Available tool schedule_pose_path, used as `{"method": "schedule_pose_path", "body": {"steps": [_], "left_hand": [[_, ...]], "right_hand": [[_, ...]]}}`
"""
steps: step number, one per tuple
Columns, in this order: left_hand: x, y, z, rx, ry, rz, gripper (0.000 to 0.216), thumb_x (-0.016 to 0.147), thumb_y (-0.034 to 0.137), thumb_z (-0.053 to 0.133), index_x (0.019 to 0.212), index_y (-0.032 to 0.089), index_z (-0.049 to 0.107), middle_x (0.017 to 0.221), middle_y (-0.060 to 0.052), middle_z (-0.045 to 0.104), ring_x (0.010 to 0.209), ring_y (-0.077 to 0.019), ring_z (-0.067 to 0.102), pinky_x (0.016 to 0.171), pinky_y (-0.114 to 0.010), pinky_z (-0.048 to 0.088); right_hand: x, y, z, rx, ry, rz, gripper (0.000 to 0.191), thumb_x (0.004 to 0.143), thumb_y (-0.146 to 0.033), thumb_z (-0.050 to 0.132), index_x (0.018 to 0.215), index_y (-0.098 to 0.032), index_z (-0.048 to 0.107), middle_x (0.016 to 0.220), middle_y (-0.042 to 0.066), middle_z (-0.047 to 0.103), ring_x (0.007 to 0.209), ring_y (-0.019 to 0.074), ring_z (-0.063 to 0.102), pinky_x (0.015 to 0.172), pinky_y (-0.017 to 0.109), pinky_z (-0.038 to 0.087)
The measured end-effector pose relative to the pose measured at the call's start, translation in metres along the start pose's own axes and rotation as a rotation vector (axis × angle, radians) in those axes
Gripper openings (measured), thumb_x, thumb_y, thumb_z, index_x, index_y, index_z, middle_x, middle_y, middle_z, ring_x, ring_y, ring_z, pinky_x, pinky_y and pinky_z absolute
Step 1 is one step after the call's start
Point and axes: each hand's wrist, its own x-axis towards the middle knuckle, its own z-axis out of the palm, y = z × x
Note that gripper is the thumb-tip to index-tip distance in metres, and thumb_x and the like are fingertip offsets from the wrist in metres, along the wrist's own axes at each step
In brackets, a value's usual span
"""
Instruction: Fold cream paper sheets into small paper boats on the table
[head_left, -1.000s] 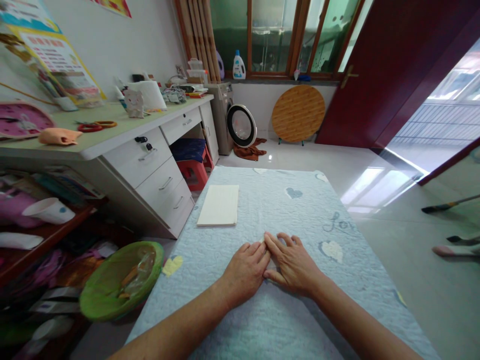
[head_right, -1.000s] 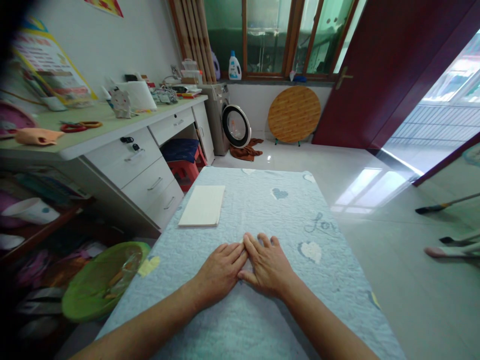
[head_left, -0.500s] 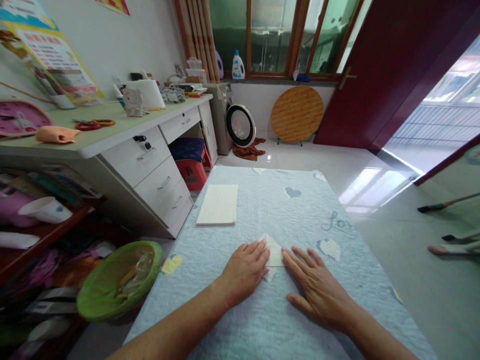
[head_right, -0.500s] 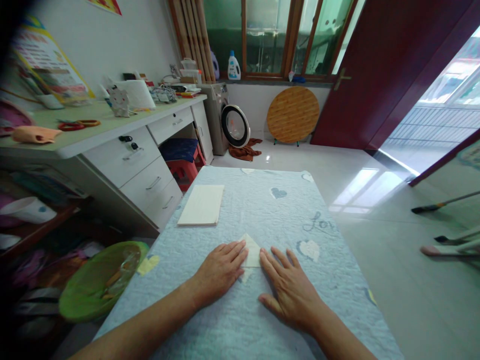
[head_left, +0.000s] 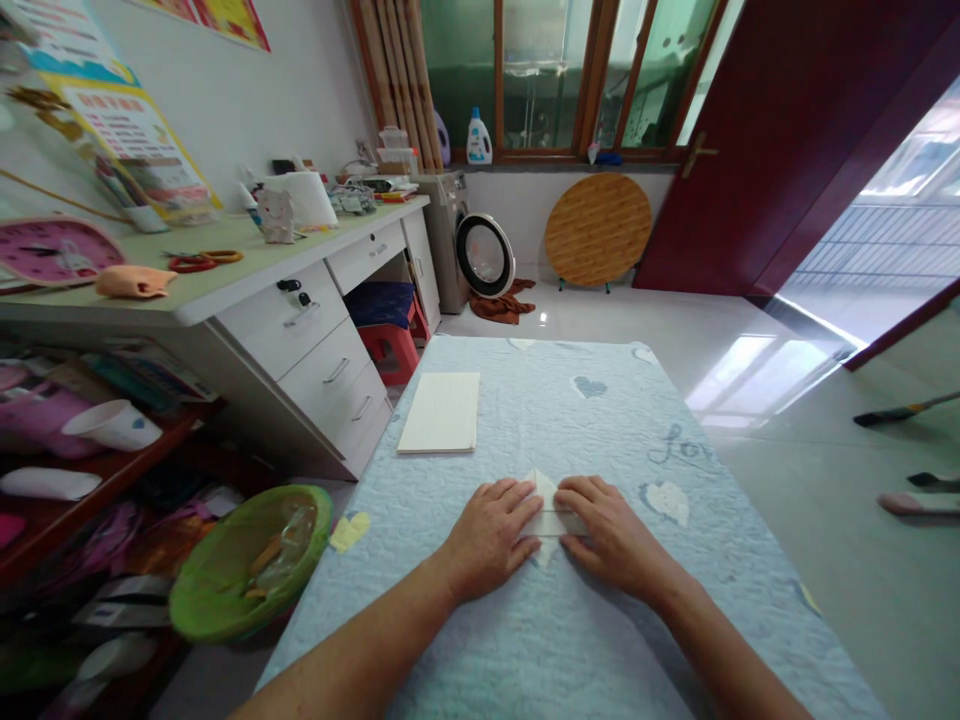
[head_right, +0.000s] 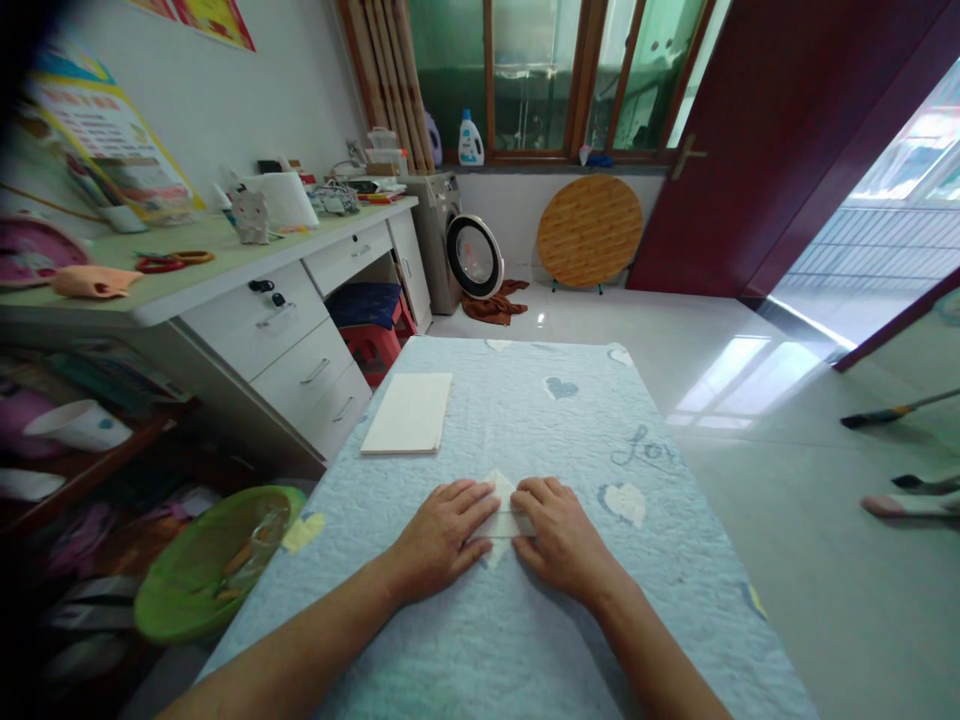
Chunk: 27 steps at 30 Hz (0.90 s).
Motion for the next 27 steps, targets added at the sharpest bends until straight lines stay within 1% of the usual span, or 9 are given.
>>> {"method": "schedule_pose_path", "body": {"steps": [4, 11, 15, 20, 23, 27], "left_hand": [[0.001, -0.003, -0.001, -0.080, 0.020, 0.007, 0.049, 0.088, 0.038, 0.064, 0.132, 0.021, 0.052, 0.138, -0.009, 0.056, 0.126, -0.0258, 0.048, 0.106, -0.043, 0.038], [0.003, -0.008, -0.001, -0.190, 0.062, 0.002, 0.045, 0.084, 0.034, 0.068, 0.126, 0.020, 0.058, 0.131, -0.009, 0.061, 0.120, -0.0259, 0.053, 0.105, -0.043, 0.041], [0.003, -0.010, 0.001, -0.210, 0.092, -0.005, 0.043, 0.083, 0.032, 0.071, 0.123, 0.020, 0.060, 0.128, -0.008, 0.063, 0.118, -0.0240, 0.054, 0.106, -0.041, 0.040], [0.004, -0.013, 0.002, -0.250, 0.105, 0.000, 0.043, 0.082, 0.031, 0.074, 0.121, 0.019, 0.062, 0.126, -0.008, 0.064, 0.117, -0.0242, 0.055, 0.105, -0.041, 0.041], [0.005, -0.013, 0.000, -0.258, 0.097, 0.007, 0.042, 0.082, 0.031, 0.073, 0.121, 0.019, 0.063, 0.125, -0.009, 0.064, 0.115, -0.0245, 0.055, 0.104, -0.041, 0.042], [0.006, -0.012, -0.003, -0.233, 0.086, 0.018, 0.035, 0.088, 0.029, 0.067, 0.120, 0.019, 0.063, 0.124, -0.007, 0.065, 0.114, -0.0238, 0.055, 0.102, -0.040, 0.043]], "right_hand": [[-0.002, 0.005, 0.006, 0.027, 0.030, 0.013, 0.037, 0.078, -0.019, 0.060, 0.115, -0.020, 0.059, 0.119, 0.009, 0.062, 0.109, 0.0248, 0.053, 0.095, 0.040, 0.043], [-0.003, 0.010, 0.009, 0.045, 0.102, -0.073, 0.023, 0.087, -0.025, 0.056, 0.109, -0.021, 0.064, 0.115, 0.010, 0.065, 0.105, 0.0248, 0.056, 0.093, 0.042, 0.045], [-0.004, 0.014, 0.011, 0.073, 0.110, -0.091, 0.022, 0.091, -0.026, 0.054, 0.109, -0.021, 0.065, 0.116, 0.010, 0.065, 0.105, 0.0254, 0.056, 0.092, 0.043, 0.046], [-0.005, 0.019, 0.014, 0.074, 0.110, -0.103, 0.021, 0.093, -0.026, 0.054, 0.109, -0.022, 0.066, 0.116, 0.010, 0.064, 0.107, 0.0246, 0.055, 0.093, 0.042, 0.046], [-0.005, 0.019, 0.015, 0.048, 0.109, -0.112, 0.020, 0.094, -0.027, 0.053, 0.107, -0.023, 0.068, 0.117, 0.009, 0.064, 0.107, 0.0245, 0.055, 0.093, 0.042, 0.046], [-0.004, 0.015, 0.016, 0.003, 0.128, -0.122, 0.022, 0.097, -0.028, 0.050, 0.100, -0.025, 0.072, 0.118, 0.008, 0.065, 0.109, 0.0248, 0.055, 0.095, 0.042, 0.044]]}}
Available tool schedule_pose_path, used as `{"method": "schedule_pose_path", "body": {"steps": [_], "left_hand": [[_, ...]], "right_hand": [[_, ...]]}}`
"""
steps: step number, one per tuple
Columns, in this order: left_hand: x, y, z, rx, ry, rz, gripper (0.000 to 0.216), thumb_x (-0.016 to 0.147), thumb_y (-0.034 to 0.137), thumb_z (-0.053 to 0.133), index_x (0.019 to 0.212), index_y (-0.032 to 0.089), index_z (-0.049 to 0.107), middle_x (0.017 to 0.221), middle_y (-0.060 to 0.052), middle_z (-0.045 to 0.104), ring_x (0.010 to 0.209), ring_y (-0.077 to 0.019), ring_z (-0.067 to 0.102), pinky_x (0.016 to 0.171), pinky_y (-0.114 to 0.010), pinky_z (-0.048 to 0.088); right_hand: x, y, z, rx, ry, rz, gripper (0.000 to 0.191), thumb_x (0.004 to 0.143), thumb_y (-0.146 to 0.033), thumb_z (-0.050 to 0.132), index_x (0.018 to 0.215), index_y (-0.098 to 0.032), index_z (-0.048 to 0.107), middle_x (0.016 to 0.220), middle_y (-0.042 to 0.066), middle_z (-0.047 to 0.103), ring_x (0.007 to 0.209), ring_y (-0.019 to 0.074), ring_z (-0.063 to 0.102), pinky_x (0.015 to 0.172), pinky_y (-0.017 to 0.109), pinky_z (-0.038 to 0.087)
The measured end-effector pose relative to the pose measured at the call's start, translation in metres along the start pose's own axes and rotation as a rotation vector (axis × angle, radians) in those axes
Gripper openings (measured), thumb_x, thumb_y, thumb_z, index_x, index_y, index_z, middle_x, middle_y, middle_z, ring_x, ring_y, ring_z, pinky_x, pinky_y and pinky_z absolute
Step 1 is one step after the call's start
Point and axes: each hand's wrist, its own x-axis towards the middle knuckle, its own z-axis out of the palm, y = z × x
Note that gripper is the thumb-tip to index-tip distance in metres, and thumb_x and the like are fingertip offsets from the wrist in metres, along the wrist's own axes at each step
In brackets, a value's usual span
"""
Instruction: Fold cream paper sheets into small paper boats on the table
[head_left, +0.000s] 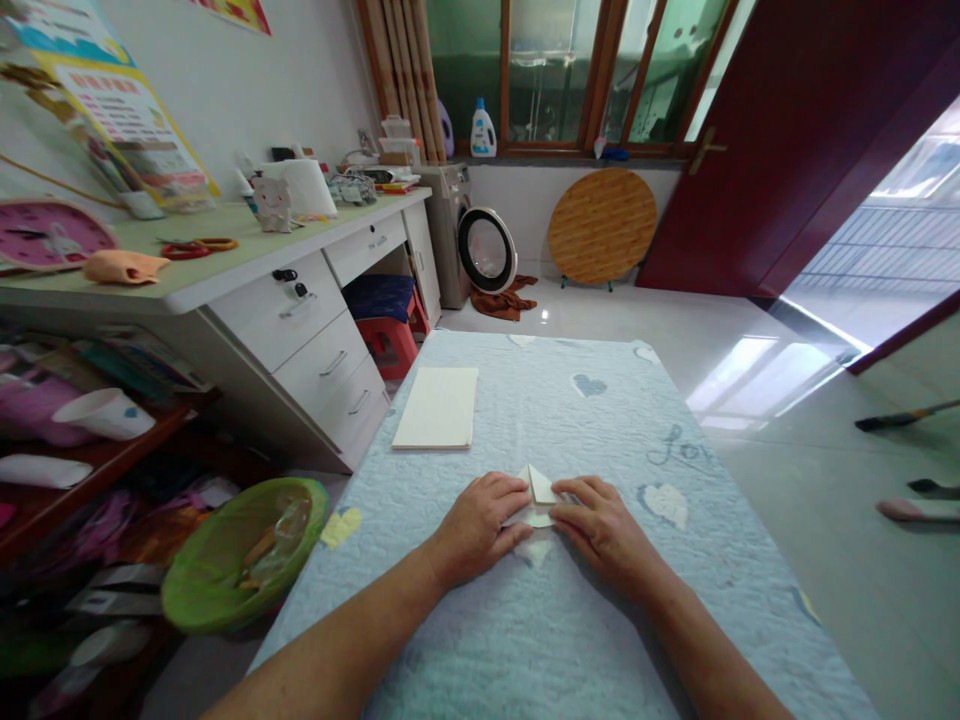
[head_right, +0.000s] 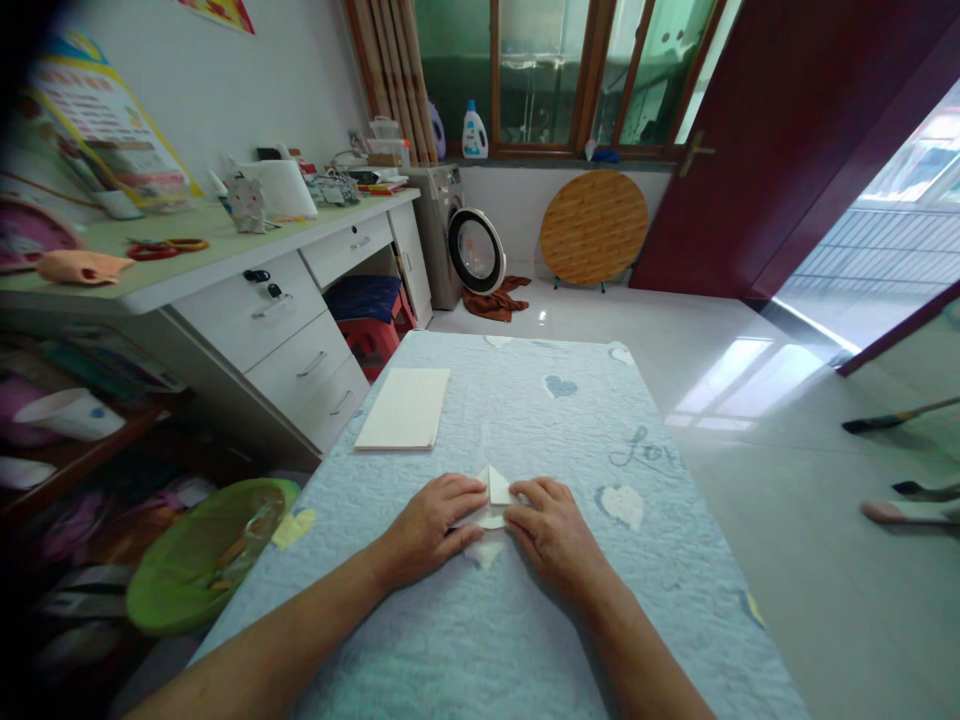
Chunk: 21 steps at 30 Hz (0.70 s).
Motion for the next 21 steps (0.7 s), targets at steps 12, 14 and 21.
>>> {"method": "schedule_pose_path", "body": {"steps": [12, 14, 21], "left_hand": [[-0.004, -0.005, 0.003, -0.050, 0.071, 0.054, 0.025, 0.093, 0.027, 0.057, 0.114, 0.016, 0.066, 0.117, -0.009, 0.068, 0.107, -0.0231, 0.057, 0.099, -0.040, 0.045], [-0.004, -0.004, 0.002, -0.078, 0.079, 0.051, 0.024, 0.093, 0.026, 0.057, 0.113, 0.017, 0.066, 0.116, -0.009, 0.068, 0.107, -0.0225, 0.058, 0.098, -0.039, 0.046], [-0.006, -0.005, 0.002, -0.134, 0.104, 0.026, 0.022, 0.095, 0.026, 0.055, 0.110, 0.018, 0.068, 0.115, -0.007, 0.069, 0.107, -0.0213, 0.059, 0.098, -0.038, 0.045]], "right_hand": [[0.003, 0.001, 0.021, 0.036, 0.197, -0.041, 0.017, 0.095, -0.011, 0.051, 0.089, -0.018, 0.065, 0.087, 0.005, 0.069, 0.080, 0.0192, 0.058, 0.076, 0.032, 0.045], [0.003, 0.001, 0.022, 0.044, 0.216, -0.029, 0.016, 0.094, -0.010, 0.052, 0.089, -0.018, 0.064, 0.085, 0.005, 0.069, 0.079, 0.0193, 0.058, 0.075, 0.031, 0.045], [0.002, 0.001, 0.021, 0.108, 0.216, 0.026, 0.013, 0.094, -0.011, 0.052, 0.089, -0.018, 0.063, 0.086, 0.005, 0.068, 0.081, 0.0200, 0.058, 0.076, 0.032, 0.045]]}}
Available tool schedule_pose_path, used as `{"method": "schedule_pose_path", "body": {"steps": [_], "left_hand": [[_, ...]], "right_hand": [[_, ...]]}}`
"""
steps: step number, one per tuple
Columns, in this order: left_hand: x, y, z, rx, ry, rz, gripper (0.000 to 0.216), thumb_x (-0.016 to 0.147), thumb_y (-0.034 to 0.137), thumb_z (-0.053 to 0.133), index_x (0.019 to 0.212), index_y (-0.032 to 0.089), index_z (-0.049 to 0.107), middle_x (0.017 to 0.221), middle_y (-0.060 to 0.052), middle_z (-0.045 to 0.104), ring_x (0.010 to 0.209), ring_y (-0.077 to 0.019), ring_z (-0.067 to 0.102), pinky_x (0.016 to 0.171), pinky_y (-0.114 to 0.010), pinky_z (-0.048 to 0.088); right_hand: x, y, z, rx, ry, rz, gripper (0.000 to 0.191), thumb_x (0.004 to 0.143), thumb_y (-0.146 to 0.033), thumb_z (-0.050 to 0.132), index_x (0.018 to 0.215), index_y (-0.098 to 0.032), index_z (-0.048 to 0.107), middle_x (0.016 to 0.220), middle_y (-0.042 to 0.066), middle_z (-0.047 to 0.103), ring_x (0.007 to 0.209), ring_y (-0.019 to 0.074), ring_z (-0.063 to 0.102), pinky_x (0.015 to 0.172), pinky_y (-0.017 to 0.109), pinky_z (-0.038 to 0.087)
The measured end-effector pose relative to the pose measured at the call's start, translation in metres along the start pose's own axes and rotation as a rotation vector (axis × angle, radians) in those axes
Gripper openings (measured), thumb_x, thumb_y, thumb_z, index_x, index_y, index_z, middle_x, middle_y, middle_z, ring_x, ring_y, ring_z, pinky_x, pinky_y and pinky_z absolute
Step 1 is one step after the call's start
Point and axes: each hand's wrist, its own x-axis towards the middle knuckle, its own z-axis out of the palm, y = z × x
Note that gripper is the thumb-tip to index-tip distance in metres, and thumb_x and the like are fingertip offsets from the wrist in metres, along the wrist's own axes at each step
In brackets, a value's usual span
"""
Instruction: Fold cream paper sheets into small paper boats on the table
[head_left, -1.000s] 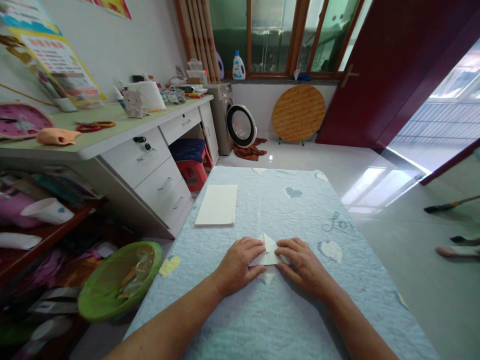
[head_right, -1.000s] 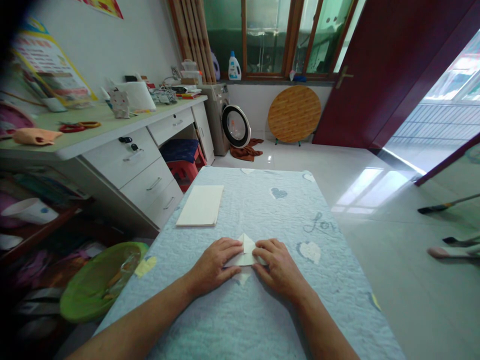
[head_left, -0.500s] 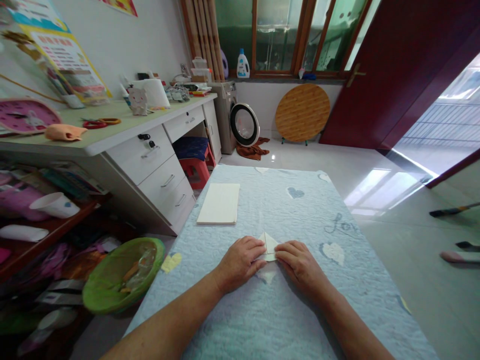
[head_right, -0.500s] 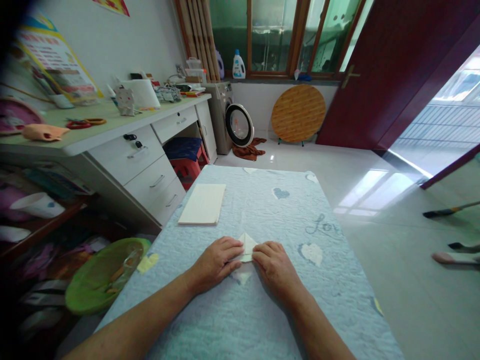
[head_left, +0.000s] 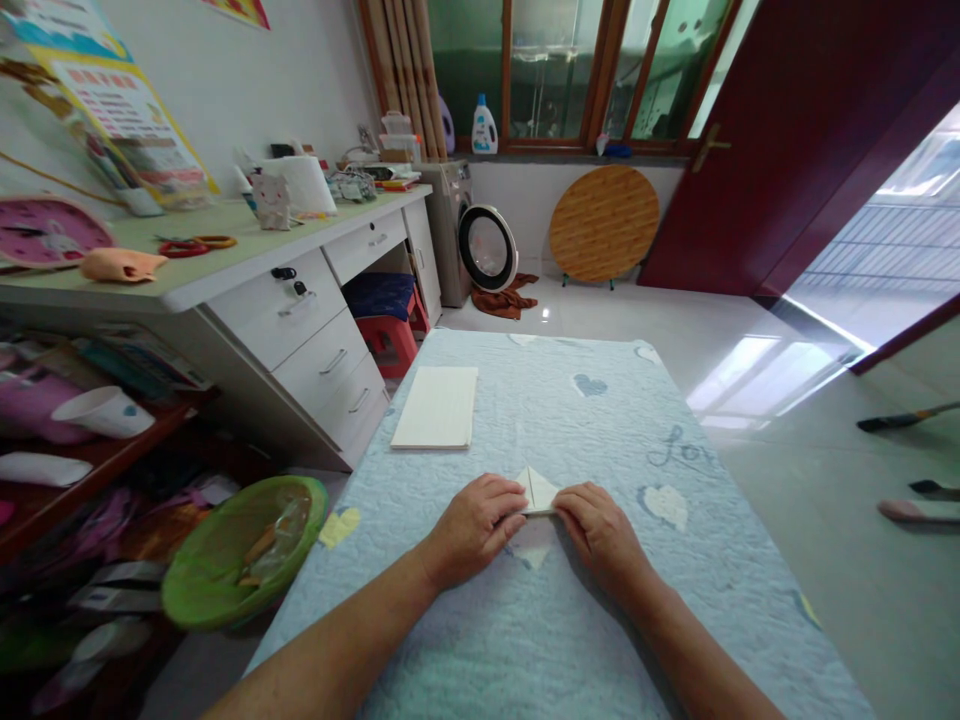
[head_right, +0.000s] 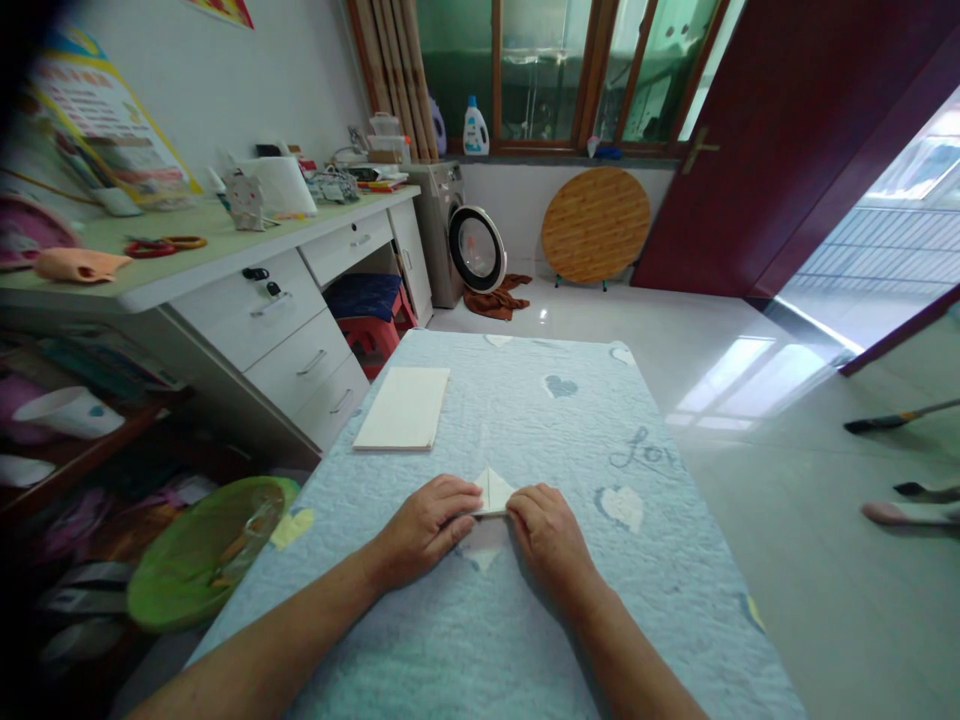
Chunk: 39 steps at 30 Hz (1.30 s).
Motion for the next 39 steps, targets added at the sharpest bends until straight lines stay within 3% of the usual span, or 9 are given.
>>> {"method": "schedule_pose_path", "body": {"steps": [7, 12, 15, 29, 39], "left_hand": [[0.0003, -0.0034, 0.0022, -0.011, 0.005, 0.009, 0.022, 0.098, 0.024, 0.051, 0.108, 0.019, 0.069, 0.114, -0.006, 0.070, 0.106, -0.0195, 0.058, 0.097, -0.036, 0.045], [0.0024, -0.0036, 0.0014, -0.021, 0.006, 0.006, 0.024, 0.100, 0.027, 0.047, 0.104, 0.020, 0.070, 0.109, -0.005, 0.072, 0.103, -0.0191, 0.059, 0.095, -0.034, 0.046], [0.0020, -0.0022, -0.0005, -0.030, -0.003, 0.003, 0.025, 0.100, 0.028, 0.047, 0.104, 0.020, 0.070, 0.109, -0.005, 0.071, 0.104, -0.0190, 0.060, 0.096, -0.034, 0.046], [0.0003, 0.0013, -0.0043, -0.108, 0.000, -0.062, 0.014, 0.087, 0.025, 0.066, 0.098, 0.021, 0.072, 0.109, -0.007, 0.071, 0.104, -0.0214, 0.063, 0.095, -0.036, 0.047], [0.0000, -0.0030, -0.0022, -0.168, 0.031, -0.085, 0.015, 0.085, 0.012, 0.060, 0.090, 0.021, 0.071, 0.102, -0.005, 0.072, 0.100, -0.0189, 0.063, 0.093, -0.035, 0.049]], "right_hand": [[0.0018, -0.0025, -0.0006, 0.053, -0.045, 0.061, 0.014, 0.089, -0.007, 0.054, 0.083, -0.018, 0.060, 0.082, 0.004, 0.064, 0.080, 0.0197, 0.056, 0.075, 0.031, 0.045], [0.0029, -0.0077, -0.0042, 0.078, -0.057, 0.064, 0.012, 0.093, -0.015, 0.055, 0.087, -0.020, 0.065, 0.090, 0.006, 0.062, 0.086, 0.0199, 0.055, 0.078, 0.032, 0.045], [0.0025, -0.0079, -0.0039, 0.053, -0.066, 0.074, 0.014, 0.093, -0.019, 0.057, 0.085, -0.021, 0.068, 0.085, 0.005, 0.061, 0.082, 0.0196, 0.054, 0.073, 0.031, 0.045], [0.0027, -0.0049, 0.0028, 0.139, -0.091, 0.164, 0.014, 0.088, -0.014, 0.061, 0.075, -0.019, 0.066, 0.079, 0.003, 0.059, 0.079, 0.0179, 0.056, 0.071, 0.029, 0.045], [0.0049, -0.0073, -0.0020, 0.182, -0.142, 0.200, 0.013, 0.085, -0.015, 0.059, 0.073, -0.020, 0.061, 0.080, 0.002, 0.057, 0.077, 0.0165, 0.055, 0.068, 0.028, 0.043]]}}
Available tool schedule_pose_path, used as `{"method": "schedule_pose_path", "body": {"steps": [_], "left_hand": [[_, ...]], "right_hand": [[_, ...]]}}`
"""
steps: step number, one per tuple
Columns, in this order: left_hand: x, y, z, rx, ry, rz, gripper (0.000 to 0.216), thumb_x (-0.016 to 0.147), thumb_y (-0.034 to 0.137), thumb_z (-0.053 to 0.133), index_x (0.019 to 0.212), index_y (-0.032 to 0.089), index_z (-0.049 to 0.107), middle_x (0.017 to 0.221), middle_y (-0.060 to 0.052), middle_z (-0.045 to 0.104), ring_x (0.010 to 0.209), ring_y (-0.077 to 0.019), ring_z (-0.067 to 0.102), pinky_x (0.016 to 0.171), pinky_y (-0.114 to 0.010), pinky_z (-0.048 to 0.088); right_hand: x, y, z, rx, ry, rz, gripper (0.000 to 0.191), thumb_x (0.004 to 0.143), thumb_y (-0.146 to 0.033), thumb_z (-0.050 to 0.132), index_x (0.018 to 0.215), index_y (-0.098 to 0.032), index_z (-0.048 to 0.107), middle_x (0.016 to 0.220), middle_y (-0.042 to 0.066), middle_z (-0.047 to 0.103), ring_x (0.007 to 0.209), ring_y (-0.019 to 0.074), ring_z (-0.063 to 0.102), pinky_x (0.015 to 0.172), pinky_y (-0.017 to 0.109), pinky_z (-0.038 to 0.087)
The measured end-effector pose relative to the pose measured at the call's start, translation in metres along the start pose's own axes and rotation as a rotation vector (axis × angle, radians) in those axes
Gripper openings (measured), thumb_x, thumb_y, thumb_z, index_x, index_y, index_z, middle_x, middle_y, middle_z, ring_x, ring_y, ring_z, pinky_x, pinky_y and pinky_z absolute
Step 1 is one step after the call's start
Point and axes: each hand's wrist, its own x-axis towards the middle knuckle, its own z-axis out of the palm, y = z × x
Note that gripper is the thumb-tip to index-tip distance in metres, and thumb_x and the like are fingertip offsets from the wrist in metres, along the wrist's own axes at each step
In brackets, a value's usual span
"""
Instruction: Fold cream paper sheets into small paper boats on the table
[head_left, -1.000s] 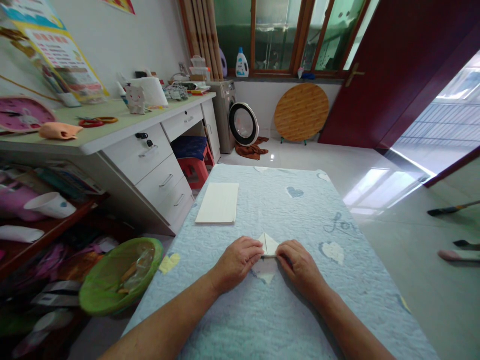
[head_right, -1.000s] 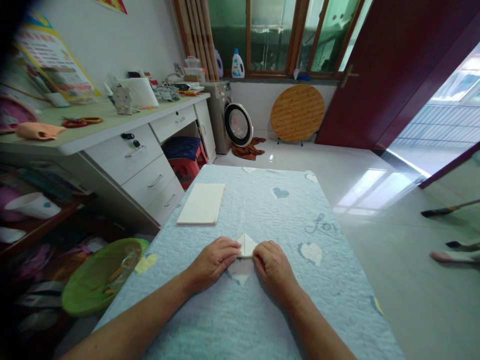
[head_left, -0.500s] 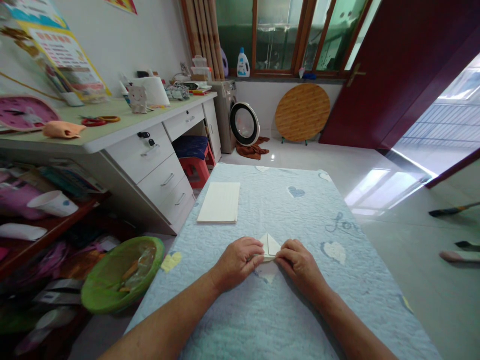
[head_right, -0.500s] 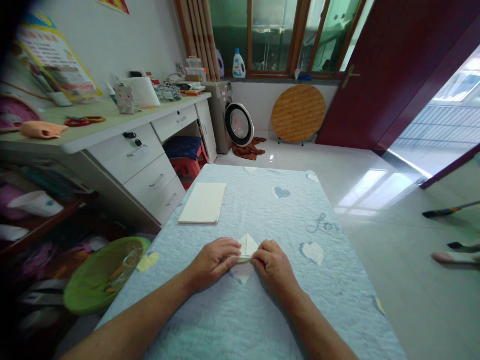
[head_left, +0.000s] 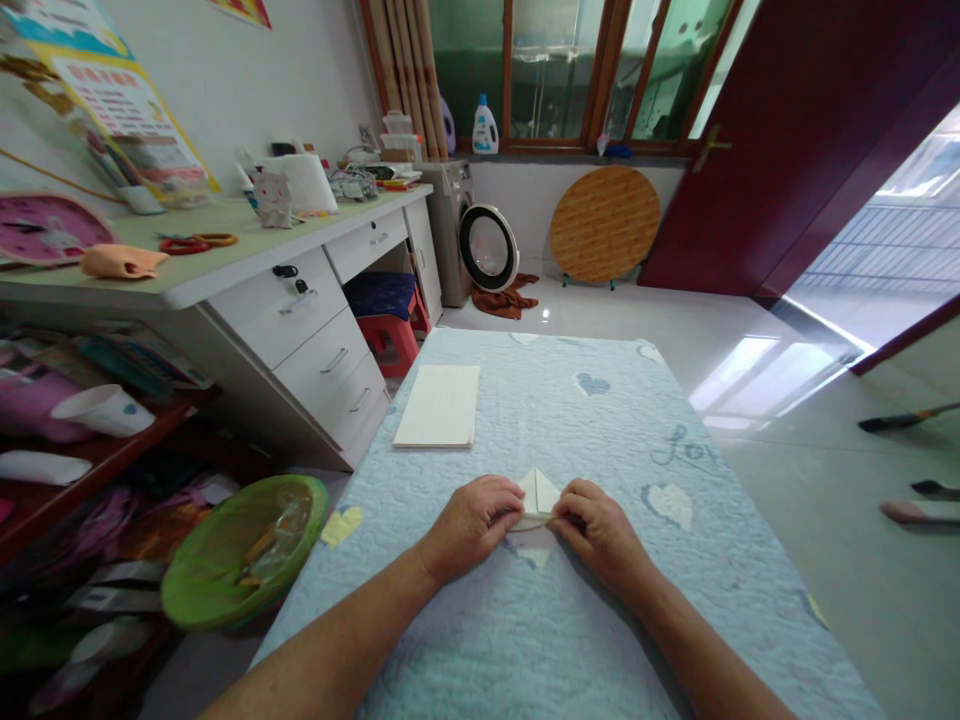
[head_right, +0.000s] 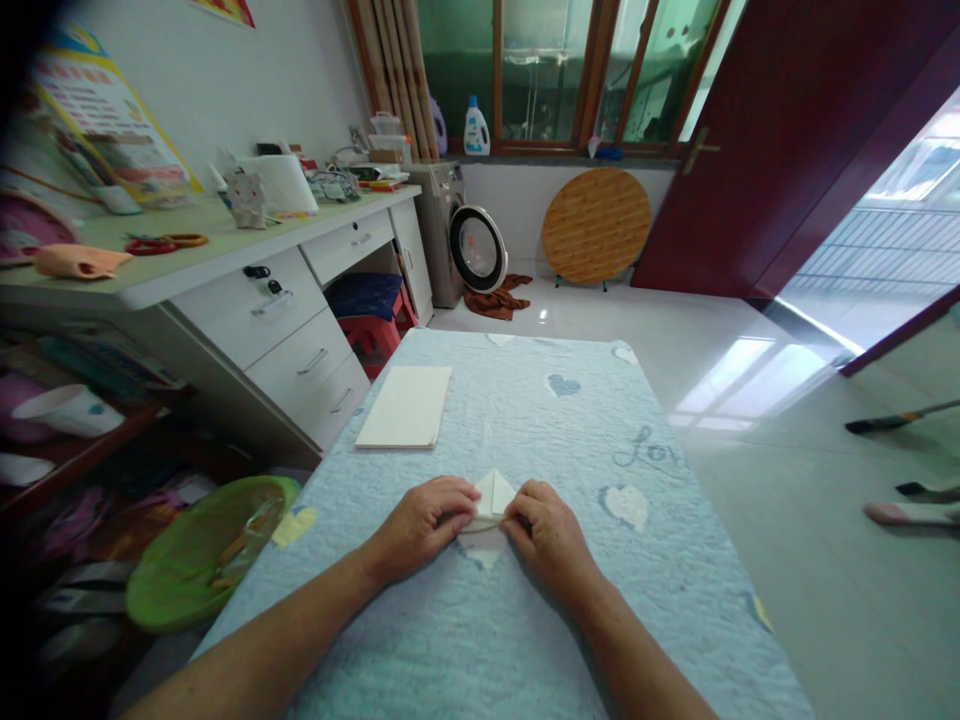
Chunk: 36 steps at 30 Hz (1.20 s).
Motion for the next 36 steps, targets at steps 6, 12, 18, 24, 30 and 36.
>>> {"method": "schedule_pose_path", "body": {"steps": [6, 12, 18, 24, 30, 36], "left_hand": [[0.002, 0.003, 0.002, 0.105, -0.027, 0.044, 0.014, 0.092, 0.016, 0.054, 0.089, 0.019, 0.067, 0.091, -0.004, 0.069, 0.091, -0.0186, 0.060, 0.086, -0.032, 0.048], [0.003, 0.007, 0.002, 0.195, -0.033, -0.007, 0.015, 0.094, 0.016, 0.047, 0.088, 0.018, 0.061, 0.086, -0.004, 0.064, 0.085, -0.0192, 0.056, 0.079, -0.031, 0.046], [0.001, 0.012, -0.001, 0.223, -0.027, -0.026, 0.011, 0.081, 0.009, 0.058, 0.082, 0.019, 0.059, 0.095, -0.005, 0.060, 0.095, -0.0211, 0.053, 0.086, -0.034, 0.044], [0.002, 0.012, -0.002, 0.252, -0.012, -0.111, 0.008, 0.087, 0.016, 0.058, 0.080, 0.019, 0.062, 0.090, -0.005, 0.058, 0.090, -0.0211, 0.052, 0.083, -0.036, 0.043], [0.003, 0.010, 0.001, 0.331, 0.017, -0.199, 0.011, 0.089, 0.023, 0.059, 0.080, 0.018, 0.064, 0.091, -0.005, 0.055, 0.091, -0.0222, 0.051, 0.084, -0.037, 0.042], [0.003, 0.011, 0.006, 0.489, 0.061, -0.264, 0.014, 0.089, 0.029, 0.063, 0.080, 0.018, 0.065, 0.092, -0.006, 0.054, 0.092, -0.0240, 0.050, 0.082, -0.039, 0.040]], "right_hand": [[0.000, -0.009, -0.006, 0.020, -0.028, 0.033, 0.009, 0.088, -0.028, 0.060, 0.088, -0.019, 0.064, 0.084, 0.002, 0.057, 0.078, 0.0173, 0.055, 0.070, 0.029, 0.043], [0.000, -0.009, -0.001, -0.025, -0.024, 0.011, 0.012, 0.085, -0.014, 0.059, 0.089, -0.021, 0.069, 0.091, 0.004, 0.059, 0.089, 0.0190, 0.054, 0.078, 0.032, 0.043], [0.001, -0.003, 0.002, -0.078, 0.011, -0.017, 0.014, 0.088, -0.015, 0.061, 0.076, -0.020, 0.067, 0.081, 0.002, 0.058, 0.082, 0.0185, 0.051, 0.076, 0.032, 0.041], [0.001, -0.004, 0.000, -0.123, 0.002, 0.018, 0.016, 0.090, -0.020, 0.058, 0.077, -0.020, 0.067, 0.083, 0.003, 0.059, 0.083, 0.0194, 0.051, 0.077, 0.034, 0.038], [0.002, -0.001, 0.002, -0.175, 0.026, 0.083, 0.020, 0.091, -0.021, 0.056, 0.074, -0.020, 0.066, 0.083, 0.004, 0.060, 0.082, 0.0204, 0.051, 0.075, 0.034, 0.035], [0.002, 0.001, 0.003, -0.257, 0.049, 0.156, 0.021, 0.090, -0.025, 0.059, 0.071, -0.019, 0.064, 0.080, 0.005, 0.061, 0.080, 0.0216, 0.051, 0.073, 0.035, 0.033]]}}
